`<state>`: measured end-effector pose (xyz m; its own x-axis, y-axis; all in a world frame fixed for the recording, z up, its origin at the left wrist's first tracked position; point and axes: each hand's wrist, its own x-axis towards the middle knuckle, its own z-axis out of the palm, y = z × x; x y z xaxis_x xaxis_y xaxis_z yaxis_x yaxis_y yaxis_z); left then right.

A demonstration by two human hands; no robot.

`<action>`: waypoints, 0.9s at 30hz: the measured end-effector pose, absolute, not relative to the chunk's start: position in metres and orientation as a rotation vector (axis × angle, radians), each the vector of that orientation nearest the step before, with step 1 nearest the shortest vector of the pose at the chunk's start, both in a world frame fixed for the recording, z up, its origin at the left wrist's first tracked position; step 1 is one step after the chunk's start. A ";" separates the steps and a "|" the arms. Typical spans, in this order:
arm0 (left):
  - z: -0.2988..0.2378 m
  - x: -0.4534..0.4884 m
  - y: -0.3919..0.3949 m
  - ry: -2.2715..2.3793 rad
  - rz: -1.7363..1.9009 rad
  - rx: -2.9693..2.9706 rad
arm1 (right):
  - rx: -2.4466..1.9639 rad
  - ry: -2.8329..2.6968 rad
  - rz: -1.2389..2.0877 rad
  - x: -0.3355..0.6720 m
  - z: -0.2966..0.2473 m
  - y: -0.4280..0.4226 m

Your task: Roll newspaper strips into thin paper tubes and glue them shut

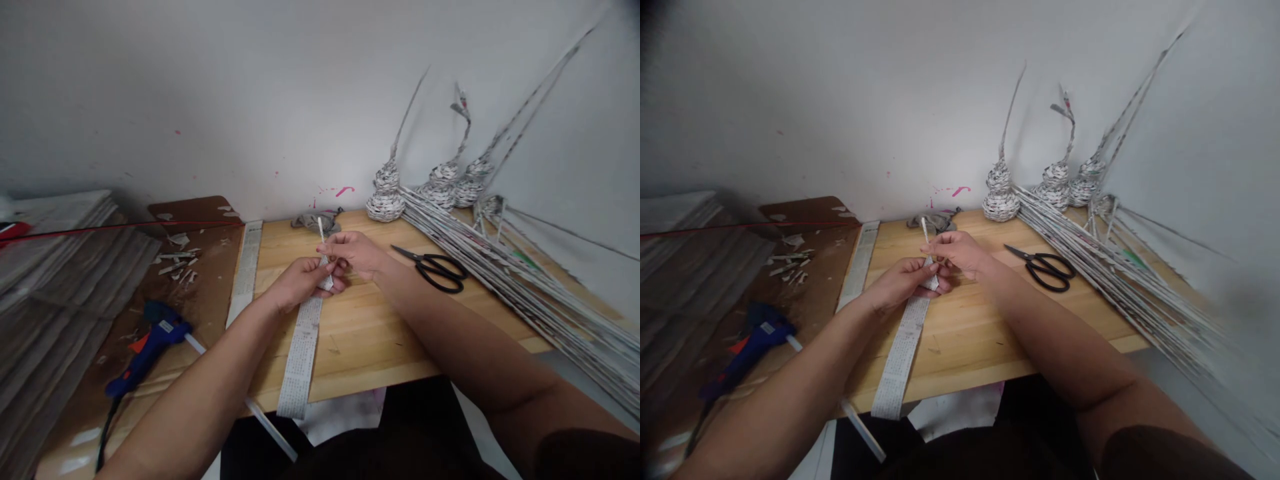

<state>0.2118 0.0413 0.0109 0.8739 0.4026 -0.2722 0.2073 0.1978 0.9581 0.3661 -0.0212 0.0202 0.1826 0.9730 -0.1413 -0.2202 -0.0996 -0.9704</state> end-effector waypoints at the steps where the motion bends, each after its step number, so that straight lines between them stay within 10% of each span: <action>1: 0.010 0.212 0.041 0.530 0.146 1.378 | -1.232 -0.822 1.207 0.366 0.020 -0.021; 27: 0.010 0.212 0.041 0.504 0.170 1.385 | -1.241 -0.973 1.287 0.371 0.021 -0.022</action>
<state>0.2121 0.0408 0.0103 0.8828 0.4036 -0.2404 0.1750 0.1923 0.9656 0.3706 -0.0220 0.0206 0.0900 0.9873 -0.1309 -0.1436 -0.1172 -0.9827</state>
